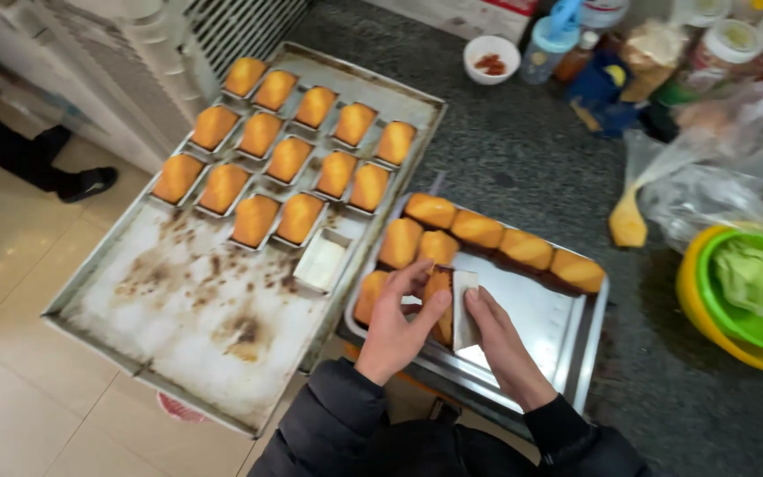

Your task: Removing baked cakes from individual molds and arranging them on a tray before placing the tray in a rack.

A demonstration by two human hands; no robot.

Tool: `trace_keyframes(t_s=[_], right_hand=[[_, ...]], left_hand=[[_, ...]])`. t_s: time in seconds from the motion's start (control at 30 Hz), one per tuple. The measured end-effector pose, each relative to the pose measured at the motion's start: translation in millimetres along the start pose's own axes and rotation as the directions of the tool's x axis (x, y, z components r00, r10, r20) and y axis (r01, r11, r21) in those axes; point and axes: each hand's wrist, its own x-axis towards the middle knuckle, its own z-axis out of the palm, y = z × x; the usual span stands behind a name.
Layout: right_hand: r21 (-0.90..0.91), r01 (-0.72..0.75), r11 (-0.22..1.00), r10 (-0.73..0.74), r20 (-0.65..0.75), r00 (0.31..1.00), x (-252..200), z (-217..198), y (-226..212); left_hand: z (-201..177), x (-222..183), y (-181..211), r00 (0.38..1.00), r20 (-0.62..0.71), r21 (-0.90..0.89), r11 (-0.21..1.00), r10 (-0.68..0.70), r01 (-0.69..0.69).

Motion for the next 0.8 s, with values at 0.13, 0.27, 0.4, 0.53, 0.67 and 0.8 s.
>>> trace_keyframes(t_s=[0.13,0.27,0.4,0.53,0.67,0.8], right_hand=[[-0.007,-0.164,0.986,0.164,-0.045,0.985,-9.8,-29.0,-10.1],[0.010,0.011,1.000,-0.012,0.036,0.999,-2.4,-60.8,7.7],[-0.176,0.000,0.984,0.000,-0.004,1.000,13.5,-91.5,39.4],[-0.200,-0.040,0.979,0.041,0.000,0.999,18.4,-107.4,58.4],[-0.170,-0.035,0.985,0.031,-0.028,0.999,23.0,-107.7,59.7],[-0.210,-0.052,0.976,0.039,-0.063,0.997,19.9,-96.4,43.0]], left_hand=[[38.3,0.6,-7.5,1.000,0.028,-0.024,1.000,0.006,-0.005],[71.8,1.2,-23.4,0.997,-0.068,-0.133,0.991,0.020,-0.029],[104.5,2.7,-45.0,0.981,-0.190,-0.154,0.988,-0.046,0.017],[123.6,-5.8,-59.5,0.972,-0.217,-0.189,0.981,-0.092,0.050],[123.4,-3.2,-62.2,0.966,-0.224,-0.210,0.974,-0.132,0.085],[117.4,-1.4,-50.9,0.985,-0.100,-0.290,0.951,-0.142,0.107]])
